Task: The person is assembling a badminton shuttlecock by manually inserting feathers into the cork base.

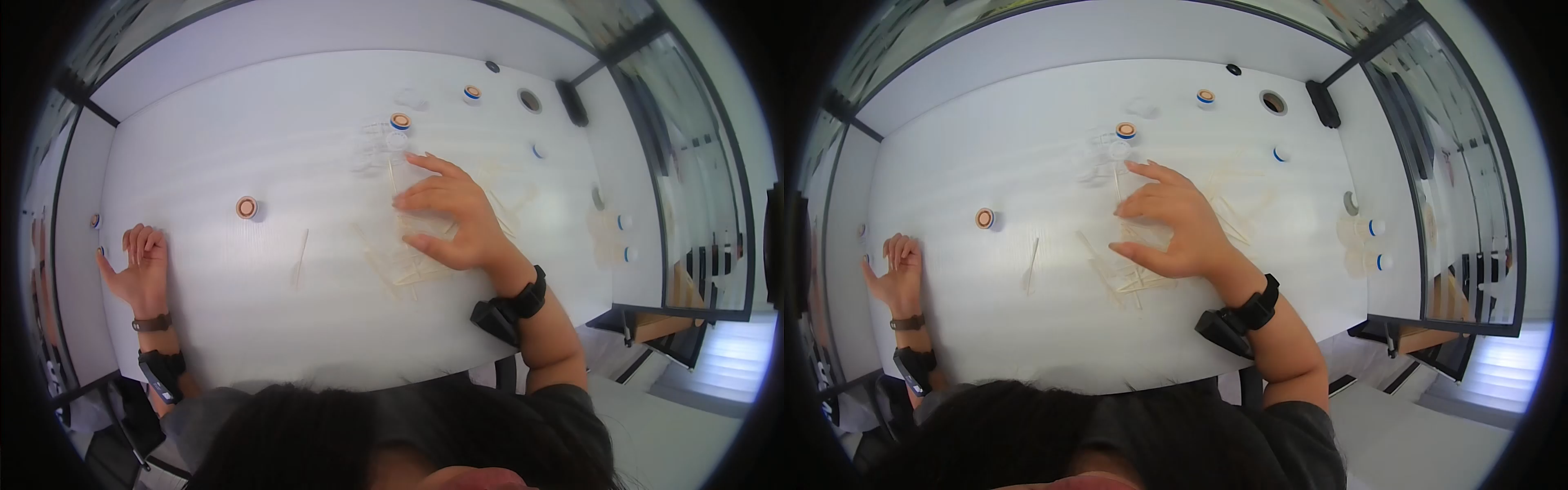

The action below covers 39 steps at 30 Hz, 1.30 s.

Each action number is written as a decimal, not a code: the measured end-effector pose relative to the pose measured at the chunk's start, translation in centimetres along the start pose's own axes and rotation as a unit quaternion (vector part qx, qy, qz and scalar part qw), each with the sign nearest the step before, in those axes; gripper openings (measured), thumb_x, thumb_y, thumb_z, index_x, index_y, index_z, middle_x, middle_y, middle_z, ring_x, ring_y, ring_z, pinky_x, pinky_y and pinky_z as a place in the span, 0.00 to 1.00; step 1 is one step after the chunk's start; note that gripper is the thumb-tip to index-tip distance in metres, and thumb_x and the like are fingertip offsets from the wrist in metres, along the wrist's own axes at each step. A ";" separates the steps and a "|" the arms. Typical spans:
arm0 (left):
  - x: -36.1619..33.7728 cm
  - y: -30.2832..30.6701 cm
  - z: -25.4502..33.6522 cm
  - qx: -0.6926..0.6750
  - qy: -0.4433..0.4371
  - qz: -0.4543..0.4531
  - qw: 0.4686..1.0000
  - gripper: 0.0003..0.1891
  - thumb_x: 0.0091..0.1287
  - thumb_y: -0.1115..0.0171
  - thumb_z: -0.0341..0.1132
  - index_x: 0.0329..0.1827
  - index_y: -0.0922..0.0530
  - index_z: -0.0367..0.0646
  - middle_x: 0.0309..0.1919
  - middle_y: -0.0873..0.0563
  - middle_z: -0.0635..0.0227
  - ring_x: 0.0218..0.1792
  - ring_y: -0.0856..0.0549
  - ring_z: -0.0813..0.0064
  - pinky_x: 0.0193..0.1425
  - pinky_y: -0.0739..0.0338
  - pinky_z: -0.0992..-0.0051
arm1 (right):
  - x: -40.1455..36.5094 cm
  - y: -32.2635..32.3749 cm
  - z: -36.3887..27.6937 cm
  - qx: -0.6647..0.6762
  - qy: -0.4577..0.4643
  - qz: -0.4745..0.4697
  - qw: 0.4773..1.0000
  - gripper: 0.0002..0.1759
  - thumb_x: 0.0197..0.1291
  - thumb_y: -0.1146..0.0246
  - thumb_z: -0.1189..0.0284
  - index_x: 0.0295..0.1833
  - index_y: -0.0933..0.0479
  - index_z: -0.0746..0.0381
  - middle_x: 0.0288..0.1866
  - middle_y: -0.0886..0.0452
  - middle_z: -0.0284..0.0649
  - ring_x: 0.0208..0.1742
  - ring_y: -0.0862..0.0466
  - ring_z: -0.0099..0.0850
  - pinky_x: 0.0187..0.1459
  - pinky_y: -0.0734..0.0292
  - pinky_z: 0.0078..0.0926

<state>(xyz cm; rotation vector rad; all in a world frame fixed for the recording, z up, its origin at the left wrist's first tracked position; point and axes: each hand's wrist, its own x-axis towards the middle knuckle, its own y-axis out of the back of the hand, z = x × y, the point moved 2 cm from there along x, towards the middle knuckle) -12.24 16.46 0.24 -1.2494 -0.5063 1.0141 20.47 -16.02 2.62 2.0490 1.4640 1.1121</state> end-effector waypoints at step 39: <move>1.0 0.0 0.7 0.079 0.046 -0.175 0.980 0.28 0.70 0.47 0.60 0.26 0.45 0.48 0.22 0.43 0.72 0.25 0.43 0.76 0.38 0.45 0.72 | -2.5 2.8 2.6 -0.274 -0.126 0.235 0.924 0.23 0.65 0.34 0.55 0.46 0.15 0.67 0.51 0.14 0.56 0.55 0.17 0.52 0.57 0.23 0.45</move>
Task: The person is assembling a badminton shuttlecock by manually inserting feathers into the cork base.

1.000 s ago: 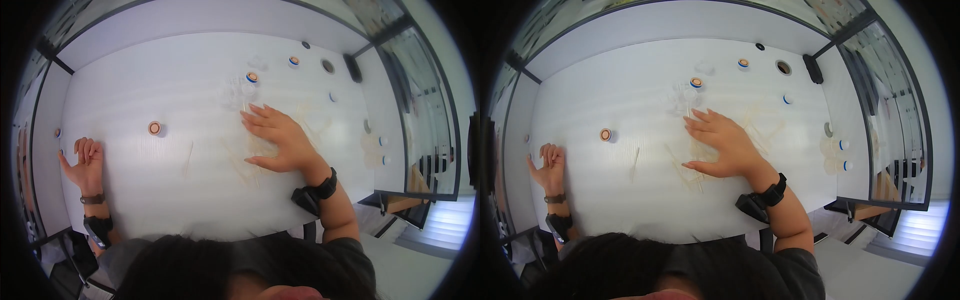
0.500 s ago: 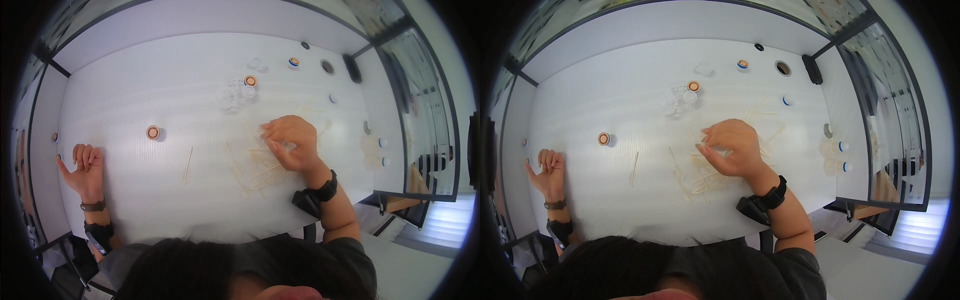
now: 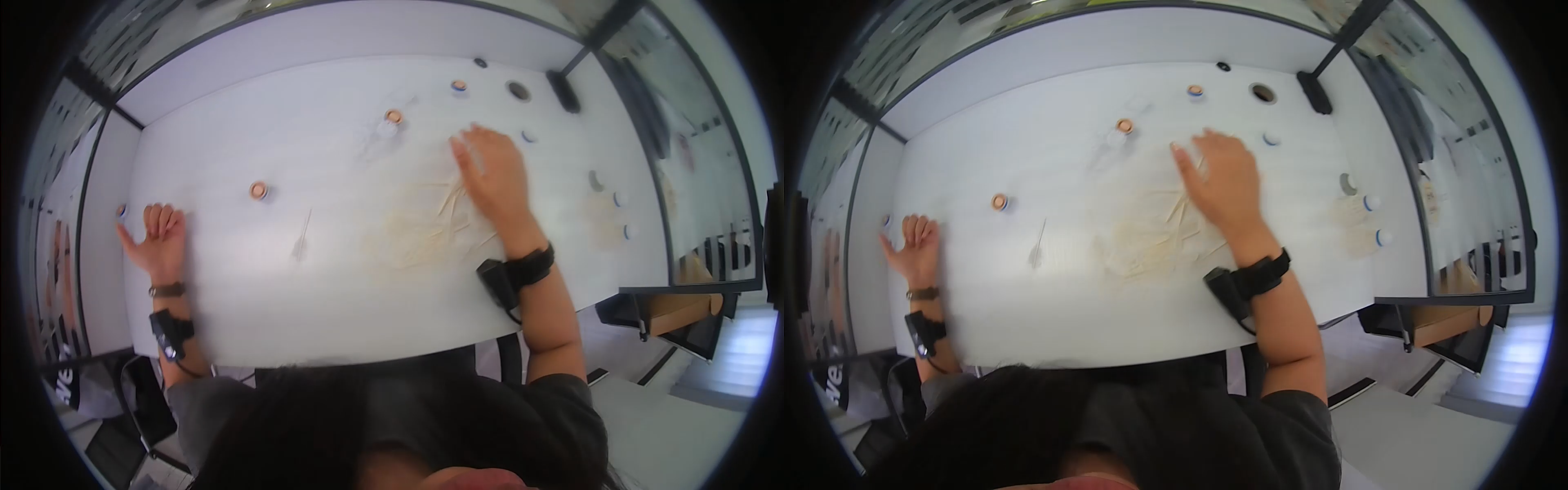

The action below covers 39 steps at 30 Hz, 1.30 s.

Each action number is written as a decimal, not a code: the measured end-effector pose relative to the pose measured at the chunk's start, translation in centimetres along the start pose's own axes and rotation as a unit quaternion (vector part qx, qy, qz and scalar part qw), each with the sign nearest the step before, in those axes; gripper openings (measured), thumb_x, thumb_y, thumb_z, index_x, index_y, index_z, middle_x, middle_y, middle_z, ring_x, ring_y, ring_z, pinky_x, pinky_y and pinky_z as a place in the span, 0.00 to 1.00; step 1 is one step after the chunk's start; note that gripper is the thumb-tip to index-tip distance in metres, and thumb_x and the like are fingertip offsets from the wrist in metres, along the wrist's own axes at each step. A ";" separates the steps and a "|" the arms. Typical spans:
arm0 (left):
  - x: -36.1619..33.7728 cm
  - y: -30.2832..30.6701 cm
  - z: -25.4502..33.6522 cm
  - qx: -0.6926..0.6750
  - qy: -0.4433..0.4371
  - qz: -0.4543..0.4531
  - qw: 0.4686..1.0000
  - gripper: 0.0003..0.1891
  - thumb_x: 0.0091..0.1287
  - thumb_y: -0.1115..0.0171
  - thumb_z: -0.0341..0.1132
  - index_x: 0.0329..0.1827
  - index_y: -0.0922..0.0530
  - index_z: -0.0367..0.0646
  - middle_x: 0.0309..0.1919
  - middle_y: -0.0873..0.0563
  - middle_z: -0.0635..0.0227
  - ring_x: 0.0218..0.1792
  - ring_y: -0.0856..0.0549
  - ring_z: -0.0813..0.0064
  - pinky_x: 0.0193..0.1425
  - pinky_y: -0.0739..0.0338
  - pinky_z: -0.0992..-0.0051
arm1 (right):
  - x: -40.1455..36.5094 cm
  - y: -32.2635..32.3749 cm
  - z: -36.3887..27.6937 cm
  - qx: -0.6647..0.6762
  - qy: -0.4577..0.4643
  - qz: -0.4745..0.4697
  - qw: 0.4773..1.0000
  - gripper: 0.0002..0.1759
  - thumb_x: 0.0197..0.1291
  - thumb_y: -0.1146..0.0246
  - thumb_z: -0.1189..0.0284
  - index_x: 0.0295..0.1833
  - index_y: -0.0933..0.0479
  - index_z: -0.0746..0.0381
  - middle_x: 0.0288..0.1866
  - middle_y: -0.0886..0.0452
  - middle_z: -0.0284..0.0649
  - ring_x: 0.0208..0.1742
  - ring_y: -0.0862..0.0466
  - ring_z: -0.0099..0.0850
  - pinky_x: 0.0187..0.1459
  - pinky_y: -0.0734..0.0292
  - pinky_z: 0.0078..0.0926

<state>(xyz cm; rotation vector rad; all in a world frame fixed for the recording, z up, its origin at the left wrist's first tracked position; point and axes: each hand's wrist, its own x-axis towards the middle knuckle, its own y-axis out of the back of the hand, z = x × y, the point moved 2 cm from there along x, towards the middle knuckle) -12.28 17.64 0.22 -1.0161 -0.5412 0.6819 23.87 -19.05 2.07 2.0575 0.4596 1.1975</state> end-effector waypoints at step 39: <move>-6.0 -6.8 -14.0 0.838 -0.135 -0.383 0.364 0.51 0.61 0.35 0.67 0.81 0.42 0.46 0.78 0.38 0.49 0.80 0.43 0.50 0.81 0.47 0.55 | -6.9 4.9 2.0 0.050 -0.023 -0.225 0.973 0.68 0.57 0.29 0.44 0.83 0.70 0.63 0.81 0.51 0.66 0.84 0.50 0.53 0.80 0.50 0.39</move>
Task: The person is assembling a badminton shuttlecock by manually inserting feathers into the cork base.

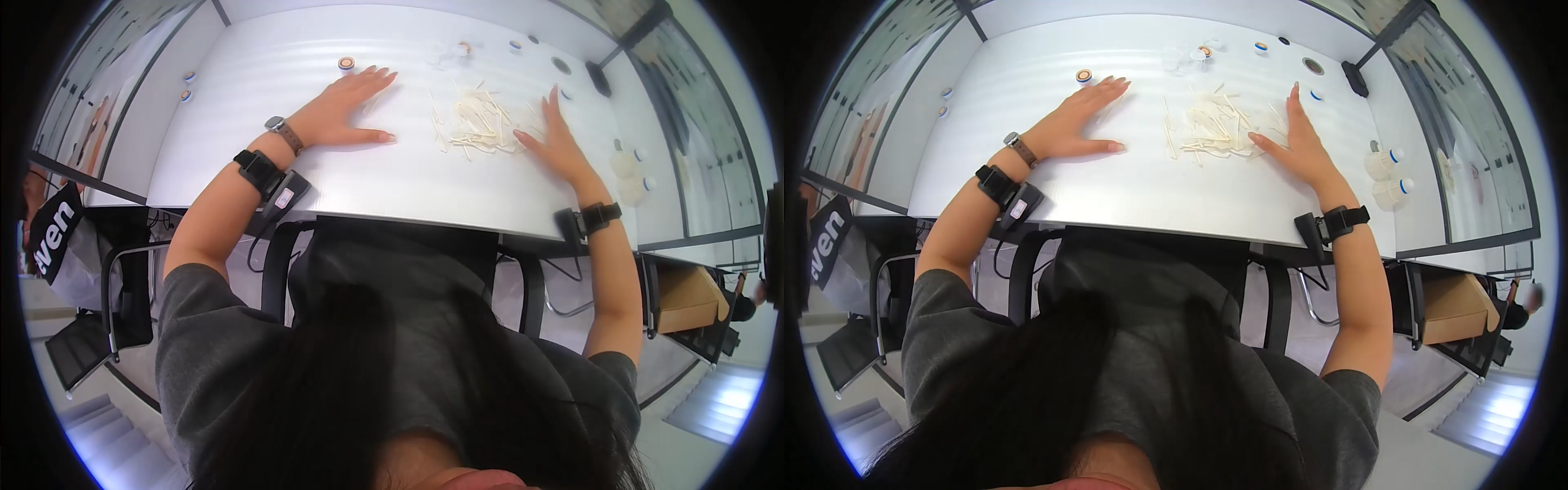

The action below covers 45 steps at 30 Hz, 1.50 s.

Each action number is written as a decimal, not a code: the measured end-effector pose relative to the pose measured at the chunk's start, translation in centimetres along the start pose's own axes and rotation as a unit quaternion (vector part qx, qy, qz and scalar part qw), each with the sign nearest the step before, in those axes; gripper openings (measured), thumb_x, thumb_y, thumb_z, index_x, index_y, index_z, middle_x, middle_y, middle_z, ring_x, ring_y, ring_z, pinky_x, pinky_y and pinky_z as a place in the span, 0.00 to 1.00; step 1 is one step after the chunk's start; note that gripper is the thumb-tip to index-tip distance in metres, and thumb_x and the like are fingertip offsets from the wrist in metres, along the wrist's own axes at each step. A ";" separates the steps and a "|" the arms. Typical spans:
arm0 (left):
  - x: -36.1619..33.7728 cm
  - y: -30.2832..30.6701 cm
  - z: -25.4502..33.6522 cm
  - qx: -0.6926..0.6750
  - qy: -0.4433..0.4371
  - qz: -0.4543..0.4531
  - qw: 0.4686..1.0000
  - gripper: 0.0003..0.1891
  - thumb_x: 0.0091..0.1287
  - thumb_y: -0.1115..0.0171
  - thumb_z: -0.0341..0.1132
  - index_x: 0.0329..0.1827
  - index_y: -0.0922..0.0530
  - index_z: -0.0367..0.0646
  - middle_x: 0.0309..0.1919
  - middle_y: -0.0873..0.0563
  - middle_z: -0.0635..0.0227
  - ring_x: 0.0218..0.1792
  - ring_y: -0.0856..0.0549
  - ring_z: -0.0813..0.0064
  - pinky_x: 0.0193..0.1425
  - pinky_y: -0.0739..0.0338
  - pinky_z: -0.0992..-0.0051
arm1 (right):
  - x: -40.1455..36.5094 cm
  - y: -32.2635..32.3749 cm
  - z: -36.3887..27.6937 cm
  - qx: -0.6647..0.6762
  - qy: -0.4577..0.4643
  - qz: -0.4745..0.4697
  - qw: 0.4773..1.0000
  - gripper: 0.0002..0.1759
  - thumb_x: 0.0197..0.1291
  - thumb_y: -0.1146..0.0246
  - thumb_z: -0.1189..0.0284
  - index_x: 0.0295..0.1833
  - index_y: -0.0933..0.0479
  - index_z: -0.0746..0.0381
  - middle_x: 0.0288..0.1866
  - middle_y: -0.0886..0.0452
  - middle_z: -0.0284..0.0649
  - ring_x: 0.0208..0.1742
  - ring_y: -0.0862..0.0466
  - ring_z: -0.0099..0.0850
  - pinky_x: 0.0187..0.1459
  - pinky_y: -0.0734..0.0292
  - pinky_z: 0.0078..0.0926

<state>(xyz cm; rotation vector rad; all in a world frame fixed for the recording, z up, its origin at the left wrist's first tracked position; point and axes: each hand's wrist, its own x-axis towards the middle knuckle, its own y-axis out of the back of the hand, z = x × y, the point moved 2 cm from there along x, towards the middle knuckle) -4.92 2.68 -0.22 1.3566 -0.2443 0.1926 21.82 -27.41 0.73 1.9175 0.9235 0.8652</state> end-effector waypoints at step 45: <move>3.7 -1.3 3.8 -0.069 -0.044 0.089 0.993 0.57 0.57 0.28 0.63 0.82 0.49 0.44 0.79 0.44 0.48 0.79 0.43 0.46 0.81 0.44 0.54 | 1.3 -5.4 -9.2 0.051 0.124 0.053 0.990 0.76 0.47 0.22 0.44 0.82 0.69 0.67 0.83 0.60 0.63 0.83 0.62 0.63 0.79 0.56 0.57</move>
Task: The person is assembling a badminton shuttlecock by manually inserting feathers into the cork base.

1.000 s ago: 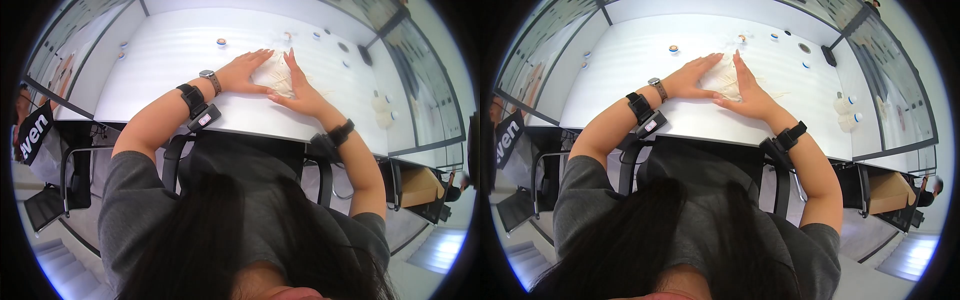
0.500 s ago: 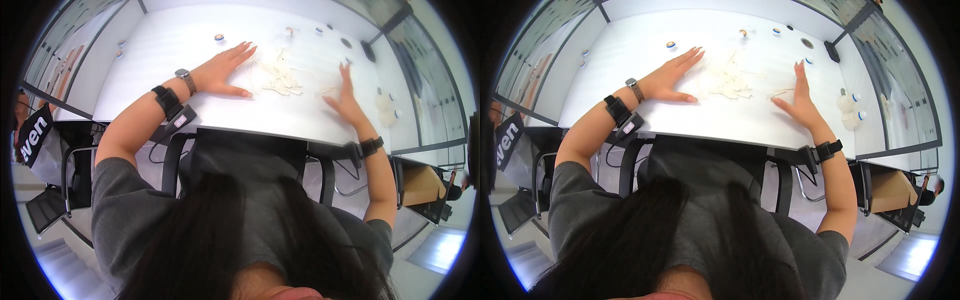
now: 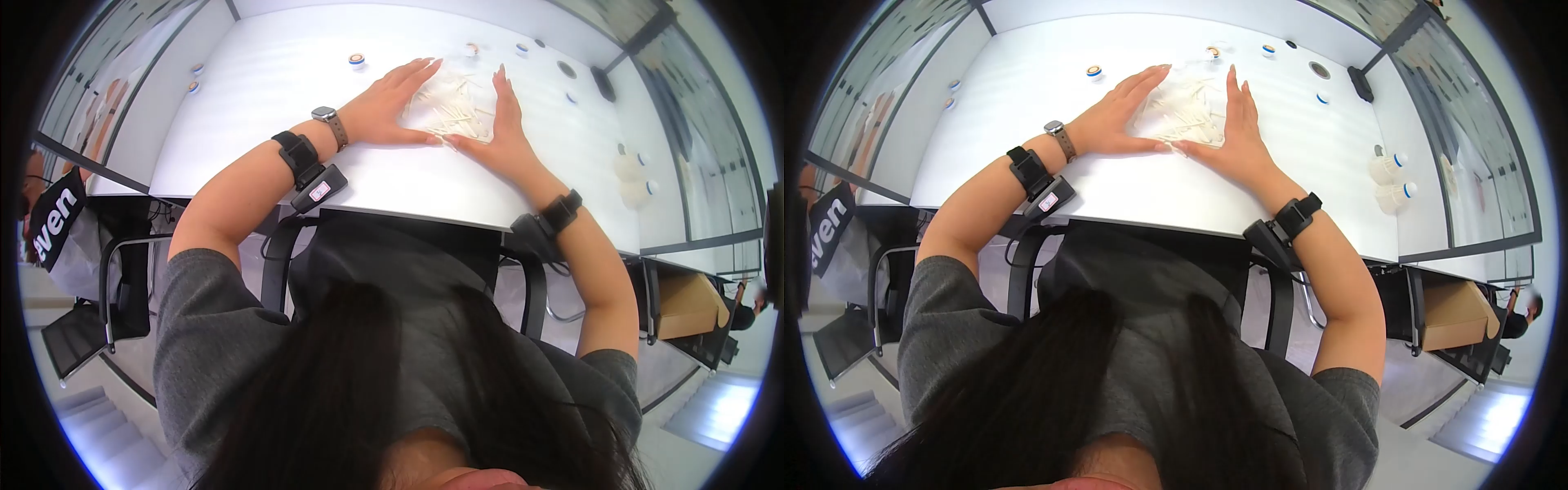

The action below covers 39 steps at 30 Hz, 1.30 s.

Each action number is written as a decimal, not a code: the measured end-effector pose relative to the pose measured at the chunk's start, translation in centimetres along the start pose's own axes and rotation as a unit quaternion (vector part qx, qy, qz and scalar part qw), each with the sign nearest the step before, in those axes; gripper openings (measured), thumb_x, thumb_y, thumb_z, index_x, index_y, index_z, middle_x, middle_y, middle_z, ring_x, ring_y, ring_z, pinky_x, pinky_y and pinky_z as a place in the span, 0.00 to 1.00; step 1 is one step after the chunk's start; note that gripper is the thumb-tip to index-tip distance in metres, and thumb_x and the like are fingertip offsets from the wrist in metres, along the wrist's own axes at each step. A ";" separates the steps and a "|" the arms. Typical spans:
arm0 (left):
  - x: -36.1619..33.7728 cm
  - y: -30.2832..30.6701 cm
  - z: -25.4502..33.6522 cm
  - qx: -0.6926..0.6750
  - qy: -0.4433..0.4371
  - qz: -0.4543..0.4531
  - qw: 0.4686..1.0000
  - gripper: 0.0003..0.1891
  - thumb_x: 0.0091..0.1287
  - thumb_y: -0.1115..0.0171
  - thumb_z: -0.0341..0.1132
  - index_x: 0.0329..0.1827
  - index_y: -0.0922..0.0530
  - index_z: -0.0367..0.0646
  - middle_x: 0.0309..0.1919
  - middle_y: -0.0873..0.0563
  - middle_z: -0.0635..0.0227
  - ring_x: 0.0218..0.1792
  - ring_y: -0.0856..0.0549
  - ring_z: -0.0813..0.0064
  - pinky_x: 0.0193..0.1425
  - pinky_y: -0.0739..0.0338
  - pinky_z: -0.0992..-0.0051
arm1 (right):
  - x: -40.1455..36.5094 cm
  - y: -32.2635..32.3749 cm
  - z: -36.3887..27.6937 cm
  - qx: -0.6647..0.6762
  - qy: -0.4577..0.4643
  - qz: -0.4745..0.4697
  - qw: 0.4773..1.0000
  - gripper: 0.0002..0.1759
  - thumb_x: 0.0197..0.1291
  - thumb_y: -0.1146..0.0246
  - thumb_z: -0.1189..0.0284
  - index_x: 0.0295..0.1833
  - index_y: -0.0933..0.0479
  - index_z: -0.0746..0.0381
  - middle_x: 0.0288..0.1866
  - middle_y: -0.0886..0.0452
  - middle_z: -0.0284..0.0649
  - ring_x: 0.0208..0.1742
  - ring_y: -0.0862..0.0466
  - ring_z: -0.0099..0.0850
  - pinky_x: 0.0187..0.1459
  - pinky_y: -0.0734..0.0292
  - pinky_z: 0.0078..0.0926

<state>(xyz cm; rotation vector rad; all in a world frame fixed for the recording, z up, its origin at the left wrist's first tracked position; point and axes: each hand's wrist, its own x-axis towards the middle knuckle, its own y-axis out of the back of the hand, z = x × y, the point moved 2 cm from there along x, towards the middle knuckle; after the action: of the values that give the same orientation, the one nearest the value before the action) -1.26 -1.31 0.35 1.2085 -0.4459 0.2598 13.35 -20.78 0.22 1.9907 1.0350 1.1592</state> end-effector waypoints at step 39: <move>2.1 0.4 -1.7 -0.212 0.125 -0.020 0.969 0.34 0.61 0.26 0.40 0.69 0.30 0.41 0.66 0.24 0.53 0.67 0.25 0.51 0.71 0.30 0.60 | 5.0 1.0 1.5 0.162 0.061 -0.080 0.982 0.43 0.61 0.34 0.62 0.80 0.42 0.60 0.62 0.18 0.46 0.67 0.23 0.46 0.76 0.42 0.49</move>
<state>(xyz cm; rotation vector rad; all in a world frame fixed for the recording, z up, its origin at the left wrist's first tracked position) 0.79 0.36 1.20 0.7532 -0.2391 0.2636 16.54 -17.21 2.49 2.0508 1.4984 1.0918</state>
